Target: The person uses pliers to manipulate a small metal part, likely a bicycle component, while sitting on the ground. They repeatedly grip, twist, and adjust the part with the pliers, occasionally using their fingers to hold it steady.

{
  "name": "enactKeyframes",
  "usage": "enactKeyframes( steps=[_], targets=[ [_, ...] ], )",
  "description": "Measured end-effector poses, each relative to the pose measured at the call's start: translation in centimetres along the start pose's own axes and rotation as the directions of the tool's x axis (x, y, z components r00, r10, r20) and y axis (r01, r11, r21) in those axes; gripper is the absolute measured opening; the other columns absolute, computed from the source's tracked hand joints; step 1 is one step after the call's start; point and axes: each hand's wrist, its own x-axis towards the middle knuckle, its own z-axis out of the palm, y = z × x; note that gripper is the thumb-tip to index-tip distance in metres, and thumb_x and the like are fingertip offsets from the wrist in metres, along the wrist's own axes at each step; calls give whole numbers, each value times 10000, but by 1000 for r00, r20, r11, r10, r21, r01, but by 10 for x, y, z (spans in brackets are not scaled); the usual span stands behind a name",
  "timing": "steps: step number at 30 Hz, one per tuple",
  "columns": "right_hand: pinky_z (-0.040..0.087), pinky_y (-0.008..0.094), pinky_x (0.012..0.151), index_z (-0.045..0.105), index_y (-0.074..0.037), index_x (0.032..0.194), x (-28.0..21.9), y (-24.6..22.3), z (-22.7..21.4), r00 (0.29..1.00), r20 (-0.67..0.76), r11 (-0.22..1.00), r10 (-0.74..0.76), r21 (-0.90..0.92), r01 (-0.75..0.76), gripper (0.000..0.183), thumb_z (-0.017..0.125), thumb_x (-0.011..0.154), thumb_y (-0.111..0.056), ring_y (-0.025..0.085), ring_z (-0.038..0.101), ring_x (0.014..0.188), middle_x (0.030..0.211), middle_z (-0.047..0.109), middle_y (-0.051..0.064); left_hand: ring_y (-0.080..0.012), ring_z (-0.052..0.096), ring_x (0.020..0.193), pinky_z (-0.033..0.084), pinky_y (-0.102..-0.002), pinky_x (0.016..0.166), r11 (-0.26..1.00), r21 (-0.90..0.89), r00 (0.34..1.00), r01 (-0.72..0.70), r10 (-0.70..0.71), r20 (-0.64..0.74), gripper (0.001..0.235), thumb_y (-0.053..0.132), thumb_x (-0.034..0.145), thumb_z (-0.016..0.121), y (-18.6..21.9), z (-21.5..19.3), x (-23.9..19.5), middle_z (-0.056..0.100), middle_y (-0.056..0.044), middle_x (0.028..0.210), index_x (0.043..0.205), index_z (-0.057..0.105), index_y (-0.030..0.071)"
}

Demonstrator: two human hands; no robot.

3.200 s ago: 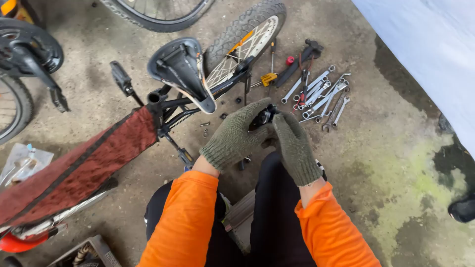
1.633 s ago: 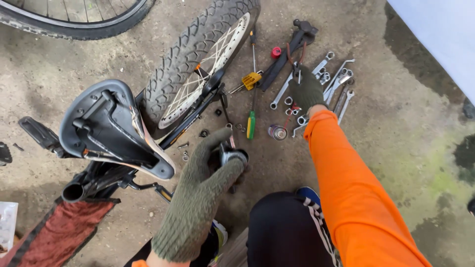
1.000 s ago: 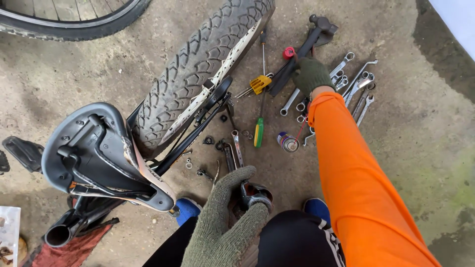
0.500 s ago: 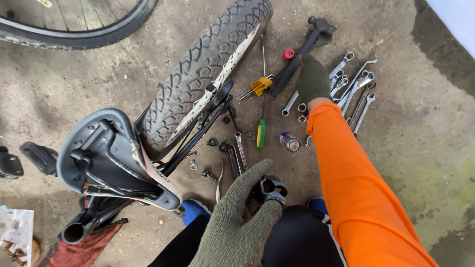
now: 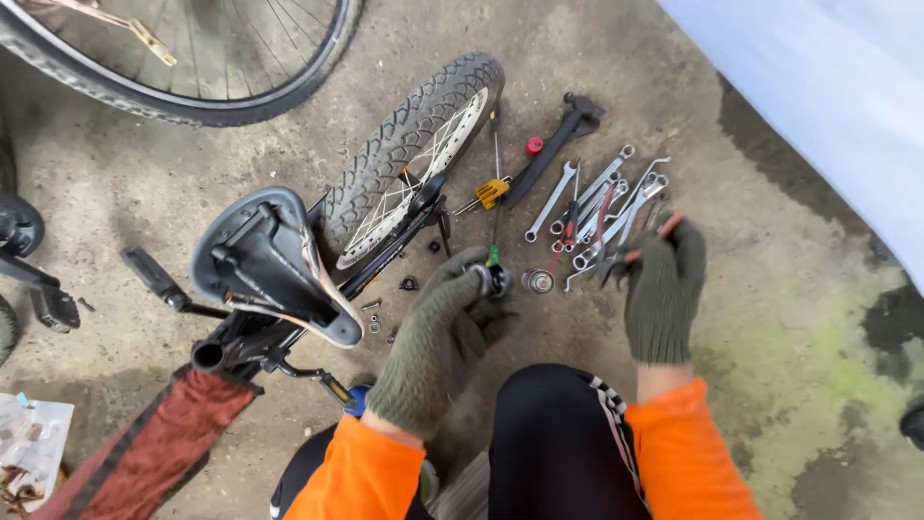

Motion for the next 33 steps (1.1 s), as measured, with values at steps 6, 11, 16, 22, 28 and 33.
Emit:
enactKeyframes(
  steps=[6, 11, 16, 22, 28, 33],
  targets=[
    [636, 403, 727, 562, -25, 1016, -124, -55, -51, 988, 108, 994, 108, -37, -105, 135, 555, 882, -9, 290, 706, 779, 917, 631, 139, -213, 701, 861, 589, -349, 784, 998, -48, 998, -39, 41, 43, 264, 222, 949, 659, -32, -26, -36, 733, -55, 1031, 1188, 669, 110],
    [636, 374, 827, 521, -18, 1039, -198, -63, -90, 979, 130, 978, 155, -161, -133, 176, 642, 916, 18, 327, 795, 912, 975, 738, 228, -201, 696, 834, 549, -294, 749, 999, -6, 997, -36, 35, -75, 286, 302, 936, 674, -43, -42, -101, 735, -20, 991, 1161, 727, 134],
    [624, 334, 843, 564, -19, 1374, -242, -78, -111, 954, 156, 915, 256, -356, -187, 483, 649, 898, -29, 290, 803, 802, 1117, 792, 164, -190, 692, 720, 503, -319, 545, 1000, 9, 992, -7, 8, -129, 299, 366, 929, 667, -50, -65, -147, 732, -29, 867, 1121, 735, 147],
    [618, 282, 820, 534, -173, 1357, -265, -101, -105, 912, 321, 864, 256, -498, -67, 509, 715, 890, -79, 162, 770, 884, 1149, 771, 46, -281, 709, 868, 583, -369, 736, 980, -107, 985, -170, 168, -29, 227, 234, 965, 651, -70, -105, -174, 732, -69, 1037, 1111, 691, 66],
    [625, 336, 763, 642, -187, 1257, -238, -50, -116, 850, 525, 553, -43, -696, 458, 392, 669, 904, -355, 230, 771, 887, 952, 780, 64, -330, 691, 793, 563, -372, 642, 977, -111, 981, -184, 190, 45, 244, 151, 960, 653, -72, -121, -191, 683, -200, 1009, 1204, 652, 148],
    [526, 447, 1099, 592, -262, 1427, -194, -21, -122, 766, 559, 263, 318, -828, 495, 666, 634, 868, -621, 289, 605, 1321, 1393, 674, 40, -330, 719, 841, 610, -378, 678, 976, -55, 970, -209, 214, 112, 325, 173, 986, 635, -69, -127, -194, 685, -209, 1057, 1310, 630, 143]
  ],
)
